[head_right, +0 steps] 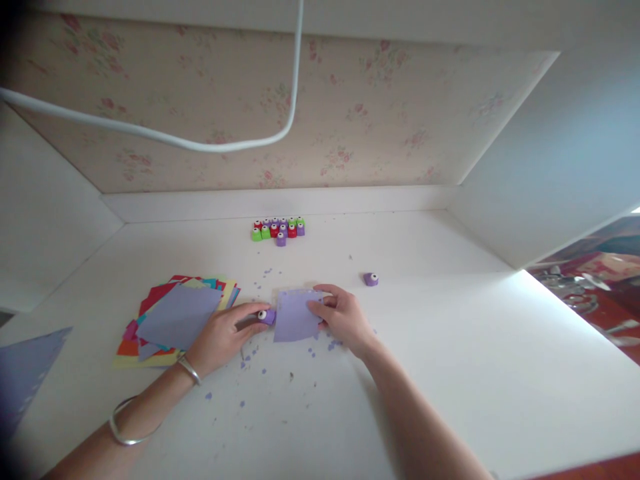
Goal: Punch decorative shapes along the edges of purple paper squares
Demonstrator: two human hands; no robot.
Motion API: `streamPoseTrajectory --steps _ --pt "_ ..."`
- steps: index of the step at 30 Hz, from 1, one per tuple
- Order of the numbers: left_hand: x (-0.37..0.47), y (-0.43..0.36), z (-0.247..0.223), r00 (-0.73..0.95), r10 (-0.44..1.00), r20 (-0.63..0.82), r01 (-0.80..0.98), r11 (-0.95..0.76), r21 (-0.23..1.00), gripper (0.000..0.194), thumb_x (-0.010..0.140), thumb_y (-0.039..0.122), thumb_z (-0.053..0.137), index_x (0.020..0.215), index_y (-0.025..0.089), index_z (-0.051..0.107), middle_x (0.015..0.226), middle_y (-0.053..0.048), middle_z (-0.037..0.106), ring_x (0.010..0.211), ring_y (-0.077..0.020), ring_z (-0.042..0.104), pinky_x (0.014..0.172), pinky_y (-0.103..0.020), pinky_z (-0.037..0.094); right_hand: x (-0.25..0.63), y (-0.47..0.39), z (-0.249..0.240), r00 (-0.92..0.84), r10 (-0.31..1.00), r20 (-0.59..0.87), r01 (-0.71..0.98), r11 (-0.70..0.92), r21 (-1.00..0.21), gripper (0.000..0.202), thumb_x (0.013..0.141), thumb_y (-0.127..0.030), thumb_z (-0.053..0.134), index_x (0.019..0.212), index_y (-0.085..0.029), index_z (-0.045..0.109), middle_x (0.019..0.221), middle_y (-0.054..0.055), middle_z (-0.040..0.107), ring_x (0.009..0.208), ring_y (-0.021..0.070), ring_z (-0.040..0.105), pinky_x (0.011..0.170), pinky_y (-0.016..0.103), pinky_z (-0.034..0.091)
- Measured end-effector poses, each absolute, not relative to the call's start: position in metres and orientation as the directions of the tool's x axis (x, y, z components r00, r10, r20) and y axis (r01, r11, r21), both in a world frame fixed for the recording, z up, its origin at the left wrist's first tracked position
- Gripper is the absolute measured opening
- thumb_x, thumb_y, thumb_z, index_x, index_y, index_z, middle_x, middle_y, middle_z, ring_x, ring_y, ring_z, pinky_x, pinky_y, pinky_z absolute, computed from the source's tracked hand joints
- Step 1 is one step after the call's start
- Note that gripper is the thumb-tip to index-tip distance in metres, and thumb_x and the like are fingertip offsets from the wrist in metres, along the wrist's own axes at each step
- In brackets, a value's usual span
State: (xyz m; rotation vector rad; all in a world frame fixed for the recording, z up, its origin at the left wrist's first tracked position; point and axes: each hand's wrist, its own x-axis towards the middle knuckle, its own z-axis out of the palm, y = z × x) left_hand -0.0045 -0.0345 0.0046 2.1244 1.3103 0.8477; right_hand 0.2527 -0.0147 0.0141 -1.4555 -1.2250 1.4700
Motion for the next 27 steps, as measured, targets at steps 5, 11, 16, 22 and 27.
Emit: streamPoseTrajectory --steps 5,11,16,22,27 --pt "-0.005 -0.034 0.004 0.353 0.906 0.232 0.593 -0.409 0.694 0.026 0.087 0.026 0.065 0.113 0.027 0.065 0.11 0.001 0.072 0.098 -0.0162 0.068 0.09 -0.026 0.052 0.252 -0.016 0.012 -0.113 0.951 -0.287 0.138 -0.271 -0.953 0.042 0.075 -0.037 0.072 0.113 -0.021 0.062 0.069 -0.002 0.061 0.056 0.0114 0.057 0.05 0.023 0.047" --pt "-0.005 -0.034 0.002 0.349 0.903 0.251 0.584 -0.419 0.696 0.025 0.087 0.028 0.066 0.113 0.026 0.066 0.11 0.0 0.072 0.098 -0.0168 0.068 0.089 -0.027 0.053 0.253 -0.016 0.012 -0.109 0.951 -0.29 0.142 -0.274 -0.951 0.043 0.075 -0.037 0.071 0.113 -0.021 0.062 0.069 -0.002 0.061 0.055 0.011 0.057 0.048 0.022 0.046" --pt "-0.004 -0.033 0.003 0.355 0.895 0.269 0.589 -0.437 0.679 0.026 0.086 0.026 0.067 0.112 0.025 0.066 0.109 -0.001 0.072 0.097 -0.0174 0.068 0.089 -0.028 0.054 0.254 -0.015 0.007 -0.129 0.952 -0.278 0.17 -0.255 -0.952 0.042 0.077 -0.038 0.07 0.115 -0.022 0.062 0.07 -0.002 0.061 0.054 0.0109 0.057 0.048 0.021 0.046" --pt "-0.004 -0.033 0.002 0.387 0.868 0.311 0.578 -0.491 0.651 0.027 0.086 0.024 0.067 0.113 0.025 0.066 0.11 -0.001 0.072 0.099 -0.0161 0.068 0.092 -0.028 0.052 0.255 -0.015 0.002 -0.15 0.956 -0.252 0.227 -0.214 -0.95 0.039 0.08 -0.038 0.068 0.116 -0.024 0.061 0.07 -0.002 0.062 0.054 0.0115 0.059 0.048 0.022 0.047" --pt "-0.003 -0.033 0.002 0.416 0.834 0.362 0.58 -0.55 0.6 0.027 0.087 0.028 0.066 0.114 0.024 0.067 0.109 -0.003 0.071 0.099 -0.0166 0.067 0.092 -0.029 0.053 0.252 -0.017 0.006 -0.157 0.961 -0.226 0.258 -0.181 -0.949 0.039 0.08 -0.036 0.067 0.116 -0.023 0.06 0.076 0.001 0.065 0.062 0.014 0.063 0.052 0.024 0.052"
